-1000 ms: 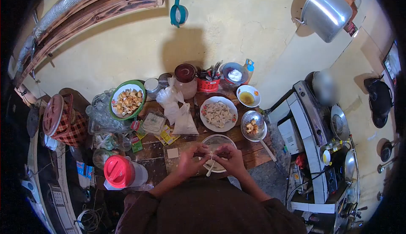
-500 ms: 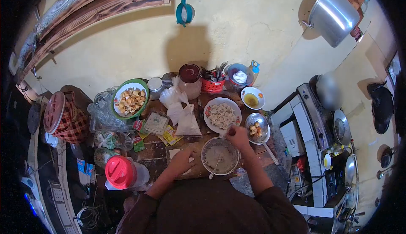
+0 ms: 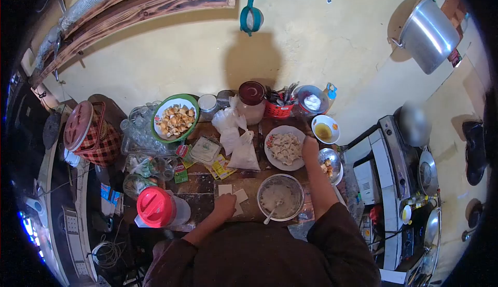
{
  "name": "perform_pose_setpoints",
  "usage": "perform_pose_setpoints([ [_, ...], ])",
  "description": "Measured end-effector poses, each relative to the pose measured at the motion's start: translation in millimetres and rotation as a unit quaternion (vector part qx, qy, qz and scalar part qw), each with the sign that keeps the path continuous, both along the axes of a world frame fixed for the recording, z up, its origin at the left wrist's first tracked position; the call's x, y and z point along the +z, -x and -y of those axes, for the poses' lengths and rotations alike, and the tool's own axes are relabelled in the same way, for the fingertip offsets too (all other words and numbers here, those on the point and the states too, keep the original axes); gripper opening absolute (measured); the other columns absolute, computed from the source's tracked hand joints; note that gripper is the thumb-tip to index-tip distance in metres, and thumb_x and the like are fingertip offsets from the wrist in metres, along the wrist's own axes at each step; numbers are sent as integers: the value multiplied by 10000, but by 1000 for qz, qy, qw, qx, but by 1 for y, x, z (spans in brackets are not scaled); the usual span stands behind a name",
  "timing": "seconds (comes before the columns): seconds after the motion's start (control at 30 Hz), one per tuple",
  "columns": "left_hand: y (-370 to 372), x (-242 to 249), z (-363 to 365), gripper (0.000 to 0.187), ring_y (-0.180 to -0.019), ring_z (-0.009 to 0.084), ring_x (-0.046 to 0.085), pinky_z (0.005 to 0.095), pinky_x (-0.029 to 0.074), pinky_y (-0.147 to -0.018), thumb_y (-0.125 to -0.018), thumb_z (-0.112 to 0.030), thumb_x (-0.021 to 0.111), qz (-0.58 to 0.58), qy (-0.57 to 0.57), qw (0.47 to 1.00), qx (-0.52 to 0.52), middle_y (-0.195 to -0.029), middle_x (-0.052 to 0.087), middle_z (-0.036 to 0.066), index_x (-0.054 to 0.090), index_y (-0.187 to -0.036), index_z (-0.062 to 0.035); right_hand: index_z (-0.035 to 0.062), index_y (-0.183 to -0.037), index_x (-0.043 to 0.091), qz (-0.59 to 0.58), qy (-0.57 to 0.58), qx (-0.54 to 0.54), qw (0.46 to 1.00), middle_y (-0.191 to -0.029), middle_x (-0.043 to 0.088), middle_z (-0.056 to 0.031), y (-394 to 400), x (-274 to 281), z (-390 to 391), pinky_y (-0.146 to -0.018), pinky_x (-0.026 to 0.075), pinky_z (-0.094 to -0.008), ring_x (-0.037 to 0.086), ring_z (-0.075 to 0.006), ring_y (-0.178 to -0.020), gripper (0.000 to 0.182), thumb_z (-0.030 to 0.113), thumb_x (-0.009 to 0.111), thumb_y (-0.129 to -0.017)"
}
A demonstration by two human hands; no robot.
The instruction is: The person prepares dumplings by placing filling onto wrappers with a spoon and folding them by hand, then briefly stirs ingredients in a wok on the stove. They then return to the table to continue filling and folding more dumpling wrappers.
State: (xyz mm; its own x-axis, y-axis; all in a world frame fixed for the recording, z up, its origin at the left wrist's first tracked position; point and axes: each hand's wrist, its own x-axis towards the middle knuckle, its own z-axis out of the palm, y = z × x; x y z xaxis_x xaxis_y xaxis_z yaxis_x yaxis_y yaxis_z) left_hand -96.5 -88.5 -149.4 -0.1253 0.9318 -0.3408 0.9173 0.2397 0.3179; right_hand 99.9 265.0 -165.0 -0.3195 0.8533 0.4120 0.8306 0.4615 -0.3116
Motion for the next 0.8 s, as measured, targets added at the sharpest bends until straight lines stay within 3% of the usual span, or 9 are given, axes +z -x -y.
perform_pose_setpoints([
  [0.1,-8,0,-2,373,-848,325,587,434,490,-723,-615,-163,727,-15,-12,1000,9,-897,582,158,551,-910,-16,47,-713,574,100,47,-28,993,-736,592,-178,-3,-7,-2,-615,487,-452,590,-384,-692,78,85,518,-749],
  [0.2,-14,-2,-1,347,-838,323,591,423,494,-687,-623,-144,705,-30,-31,999,18,-884,584,163,551,-907,-19,38,-751,601,55,2,-21,998,-751,611,-167,-16,3,5,-638,489,-441,610,-360,-725,89,121,577,-732],
  [0.3,-20,-12,0,286,-808,324,599,422,495,-653,-659,-110,654,-43,-52,997,37,-851,589,169,548,-908,-18,35,-802,628,-11,56,-24,998,-759,628,-158,-27,52,39,-652,490,-422,620,-330,-731,152,133,637,-687],
  [0.37,-21,-20,-1,251,-788,324,604,426,495,-639,-682,-90,621,-47,-61,996,45,-830,592,172,546,-908,-14,43,-851,644,-112,141,81,980,-749,635,-151,-41,54,64,-650,491,-403,623,-317,-730,218,123,672,-650],
  [0.43,-23,-25,-3,188,-749,328,608,433,496,-635,-713,-62,571,-46,-59,996,53,-791,598,176,548,-890,-1,46,-853,646,-56,266,144,952,-757,633,-139,-35,105,124,-646,493,-362,630,-254,-730,225,112,685,-642],
  [0.5,-27,-21,-4,186,-735,333,608,434,498,-640,-721,-60,563,-33,-45,996,76,-777,600,175,556,-894,7,81,-885,664,2,340,257,905,-842,634,-134,-36,102,162,-705,485,-368,617,-258,-801,228,94,675,-658],
  [0.57,-28,-18,-5,185,-722,338,608,435,499,-646,-728,-57,556,-20,-31,995,97,-763,602,174,564,-898,15,121,-879,682,24,280,333,900,-904,619,-112,-38,73,200,-772,464,-387,581,-269,-885,202,100,659,-679],
  [0.8,-28,-24,-3,252,-933,318,558,419,511,-725,-736,-94,607,-74,25,990,113,-973,547,169,573,-957,23,164,-869,696,159,240,343,894,-871,597,-85,-30,64,243,-787,444,-389,523,-284,-918,204,110,646,-678],
])
